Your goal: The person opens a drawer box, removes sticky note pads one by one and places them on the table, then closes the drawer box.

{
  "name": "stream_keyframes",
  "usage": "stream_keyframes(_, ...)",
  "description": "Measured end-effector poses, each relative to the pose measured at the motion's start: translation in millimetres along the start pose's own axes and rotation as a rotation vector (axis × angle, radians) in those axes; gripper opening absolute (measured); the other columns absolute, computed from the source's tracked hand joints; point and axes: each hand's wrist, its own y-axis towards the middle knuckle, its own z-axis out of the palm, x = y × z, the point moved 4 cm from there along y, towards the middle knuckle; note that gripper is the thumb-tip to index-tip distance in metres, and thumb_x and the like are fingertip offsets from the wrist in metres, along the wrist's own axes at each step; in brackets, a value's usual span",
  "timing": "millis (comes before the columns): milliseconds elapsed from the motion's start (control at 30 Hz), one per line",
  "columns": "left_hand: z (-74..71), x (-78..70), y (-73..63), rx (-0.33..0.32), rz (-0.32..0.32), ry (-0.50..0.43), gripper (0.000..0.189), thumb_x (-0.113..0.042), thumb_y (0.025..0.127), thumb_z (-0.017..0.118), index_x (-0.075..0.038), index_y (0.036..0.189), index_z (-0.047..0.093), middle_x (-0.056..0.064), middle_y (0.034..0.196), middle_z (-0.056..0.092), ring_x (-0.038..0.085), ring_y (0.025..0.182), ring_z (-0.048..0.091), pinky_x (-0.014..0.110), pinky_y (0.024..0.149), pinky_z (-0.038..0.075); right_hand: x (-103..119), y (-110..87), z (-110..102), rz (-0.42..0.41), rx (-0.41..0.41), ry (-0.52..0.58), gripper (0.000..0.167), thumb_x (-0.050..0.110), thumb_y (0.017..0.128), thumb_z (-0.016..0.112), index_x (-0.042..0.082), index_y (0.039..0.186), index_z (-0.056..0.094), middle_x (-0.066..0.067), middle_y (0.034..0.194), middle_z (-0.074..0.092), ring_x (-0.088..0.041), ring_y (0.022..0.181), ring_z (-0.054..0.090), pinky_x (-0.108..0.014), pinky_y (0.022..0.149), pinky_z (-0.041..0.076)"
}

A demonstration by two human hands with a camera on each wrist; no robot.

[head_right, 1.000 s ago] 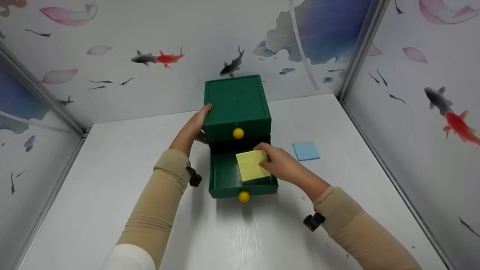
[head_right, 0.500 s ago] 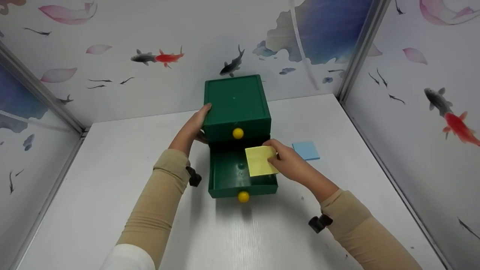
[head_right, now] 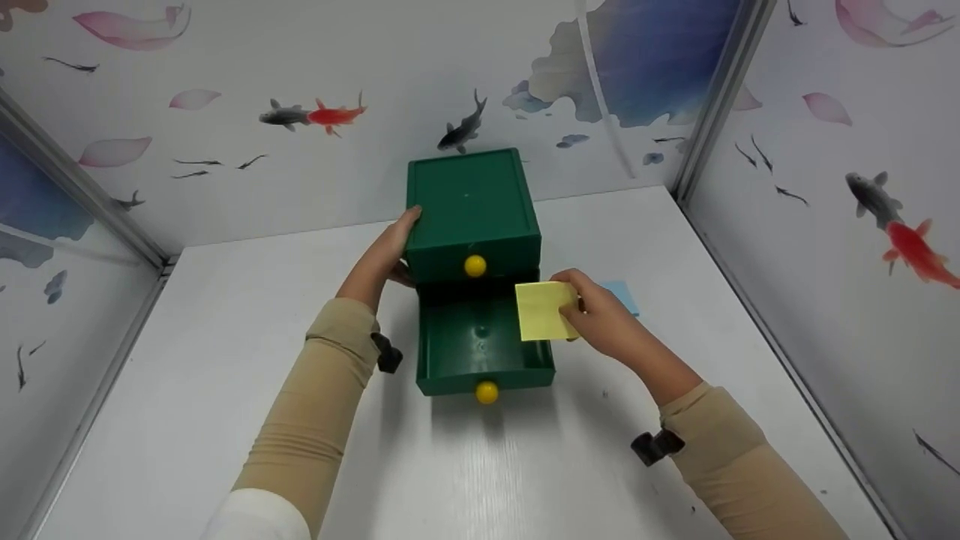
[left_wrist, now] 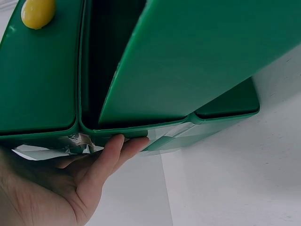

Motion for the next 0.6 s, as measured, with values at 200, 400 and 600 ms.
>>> stream_keyframes(200,0.7,0.0,0.2,-0.004,-0.007,0.020,0.080,-0.069,0.095,0.027,-0.006,0.142,0.046,0.024,0.112,0.056,0.038,0.082,0.067,0.046,0.067,0.057,-1.7,-7.4,-15.5,0.003,-0.042,-0.043,0.035,0.002,0.100,0.052,0.004,0.134,0.045,-0.022,0.127,0.049,-0.038,0.104,0.054,-0.038,0.079,0.054)
stream_keyframes(400,0.0,-0.1,3.3,-0.014,-0.036,0.026,0.081,-0.069,0.095,0.026,-0.006,0.143,0.045,0.024,0.111,0.056,0.038,0.082,0.067,0.046,0.067,0.057,-5.9,-11.8,-31.5,-0.004,-0.090,-0.073,0.042,-0.004,0.095,0.055,0.001,0.135,0.044,-0.025,0.129,0.048,-0.042,0.107,0.054,-0.032,0.078,0.054)
stream_keyframes(600,-1.0,0.4,5.5,0.011,-0.050,0.017,0.082,-0.069,0.095,0.026,-0.006,0.143,0.044,0.024,0.111,0.056,0.039,0.085,0.067,0.045,0.066,0.058,-11.7,-14.6,-44.0,0.010,-0.132,-0.077,0.048,-0.004,0.095,0.057,0.001,0.140,0.041,-0.027,0.130,0.047,-0.044,0.107,0.053,-0.024,0.072,0.052)
